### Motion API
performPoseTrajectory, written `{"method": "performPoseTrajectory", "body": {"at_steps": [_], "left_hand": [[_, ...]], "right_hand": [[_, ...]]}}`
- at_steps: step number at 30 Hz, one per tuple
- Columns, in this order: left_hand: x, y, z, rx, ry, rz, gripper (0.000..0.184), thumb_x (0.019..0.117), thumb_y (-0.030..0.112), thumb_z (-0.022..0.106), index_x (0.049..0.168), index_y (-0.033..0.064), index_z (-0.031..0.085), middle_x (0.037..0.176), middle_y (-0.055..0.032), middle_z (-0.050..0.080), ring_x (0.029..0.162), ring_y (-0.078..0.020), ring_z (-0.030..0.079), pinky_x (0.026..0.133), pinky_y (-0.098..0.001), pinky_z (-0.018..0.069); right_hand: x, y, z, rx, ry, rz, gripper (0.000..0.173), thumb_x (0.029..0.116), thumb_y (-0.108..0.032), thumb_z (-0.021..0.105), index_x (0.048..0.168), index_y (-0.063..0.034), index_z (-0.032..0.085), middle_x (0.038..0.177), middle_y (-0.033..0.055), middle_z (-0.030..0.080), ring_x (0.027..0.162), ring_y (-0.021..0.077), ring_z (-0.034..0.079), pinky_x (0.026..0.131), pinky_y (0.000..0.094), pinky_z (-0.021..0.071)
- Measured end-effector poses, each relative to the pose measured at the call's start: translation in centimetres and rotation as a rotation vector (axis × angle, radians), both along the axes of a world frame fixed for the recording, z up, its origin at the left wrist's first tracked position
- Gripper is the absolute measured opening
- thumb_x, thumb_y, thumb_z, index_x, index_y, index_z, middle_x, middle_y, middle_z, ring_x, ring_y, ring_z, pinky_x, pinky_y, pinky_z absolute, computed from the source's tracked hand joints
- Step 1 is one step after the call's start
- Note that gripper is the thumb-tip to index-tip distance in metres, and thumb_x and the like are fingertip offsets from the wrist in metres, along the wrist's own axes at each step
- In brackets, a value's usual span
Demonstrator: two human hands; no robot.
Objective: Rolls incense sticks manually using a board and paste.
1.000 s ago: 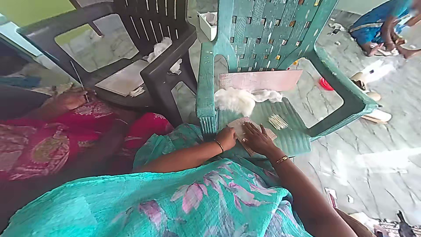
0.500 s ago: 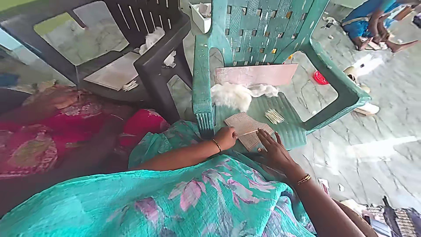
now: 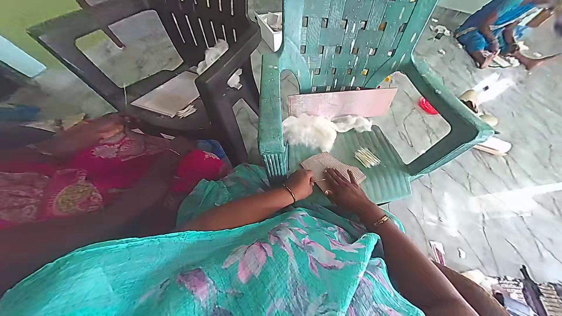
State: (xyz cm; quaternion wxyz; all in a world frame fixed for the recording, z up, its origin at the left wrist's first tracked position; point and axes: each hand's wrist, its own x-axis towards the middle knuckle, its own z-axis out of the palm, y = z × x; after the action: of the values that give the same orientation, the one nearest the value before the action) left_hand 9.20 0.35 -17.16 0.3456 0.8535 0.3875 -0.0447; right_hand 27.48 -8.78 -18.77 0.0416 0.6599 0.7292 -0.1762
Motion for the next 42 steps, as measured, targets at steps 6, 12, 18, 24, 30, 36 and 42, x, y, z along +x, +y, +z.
{"method": "performPoseTrajectory", "body": {"at_steps": [6,12,18,24,30,36,42], "left_hand": [[-0.1,-1.5,-0.1,-0.07,-0.004,-0.096,0.027,0.1057,0.015,0.054,0.118,-0.0059,0.066,0.121,-0.0233,0.066,0.12,-0.035,0.062,0.106,-0.0515,0.0467],[-0.7,-2.6,-0.1,-0.047,-0.053,-0.144,0.026,0.1056,0.014,0.054,0.117,-0.0058,0.067,0.121,-0.0229,0.066,0.119,-0.0349,0.063,0.106,-0.0507,0.0473],[-1.5,-3.2,0.8,-0.04,-0.085,-0.142,0.026,0.1065,0.015,0.053,0.118,-0.0043,0.067,0.12,-0.0224,0.066,0.118,-0.0348,0.063,0.105,-0.0508,0.0477],[-1.8,-4.0,1.6,-0.026,-0.136,-0.161,0.026,0.1061,0.015,0.054,0.117,-0.0034,0.068,0.117,-0.0216,0.068,0.114,-0.0333,0.065,0.103,-0.0496,0.0487],[-1.8,-4.3,1.4,-0.004,-0.232,-0.201,0.025,0.1047,0.014,0.056,0.113,-0.0054,0.069,0.113,-0.0217,0.069,0.109,-0.0325,0.067,0.1,-0.049,0.0509],[-1.5,-3.9,1.6,-0.015,-0.239,-0.205,0.023,0.1042,0.013,0.057,0.11,-0.0057,0.069,0.112,-0.0216,0.069,0.108,-0.0327,0.066,0.099,-0.0487,0.0512],[-1.6,-2.2,1.7,-0.022,-0.277,-0.154,0.022,0.1036,0.012,0.058,0.108,-0.0045,0.07,0.109,-0.0195,0.069,0.104,-0.0304,0.067,0.096,-0.0477,0.0524]], "right_hand": [[-0.7,-5.2,0.8,-0.015,-0.055,0.036,0.067,0.1083,-0.045,0.041,0.163,-0.0083,0.028,0.17,0.01,0.025,0.158,0.0252,0.02,0.125,0.063,0.0068],[-0.2,-8.3,-1.3,0.366,0.042,0.085,0.049,0.1043,-0.036,0.05,0.146,-0.0106,0.057,0.152,0.0079,0.055,0.144,0.0331,0.048,0.116,0.0726,0.0242],[-0.2,-8.8,-1.8,0.836,0.105,-0.042,0.023,0.1011,-0.021,0.058,0.109,-0.0109,0.077,0.106,0.006,0.077,0.108,0.0273,0.071,0.105,0.061,0.0441],[-0.2,-8.0,-1.5,0.829,0.077,-0.084,0.02,0.0986,-0.019,0.064,0.112,-0.0126,0.077,0.111,0.0063,0.076,0.112,0.0296,0.069,0.101,0.0603,0.0466],[-0.5,-7.5,-1.9,0.883,0.082,-0.032,0.017,0.0995,-0.014,0.061,0.098,-0.0154,0.077,0.096,0.0007,0.077,0.105,0.024,0.07,0.099,0.0537,0.0473],[-0.1,-7.6,-1.3,0.897,0.054,-0.075,0.017,0.0963,-0.01,0.061,0.089,-0.0149,0.076,0.09,0.0004,0.077,0.102,0.0241,0.071,0.098,0.0546,0.0465],[3.4,-7.6,-0.6,0.919,0.081,-0.237,0.02,0.0963,-0.01,0.06,0.088,-0.0106,0.079,0.092,0.0061,0.078,0.102,0.0312,0.071,0.098,0.0586,0.0441]]}}
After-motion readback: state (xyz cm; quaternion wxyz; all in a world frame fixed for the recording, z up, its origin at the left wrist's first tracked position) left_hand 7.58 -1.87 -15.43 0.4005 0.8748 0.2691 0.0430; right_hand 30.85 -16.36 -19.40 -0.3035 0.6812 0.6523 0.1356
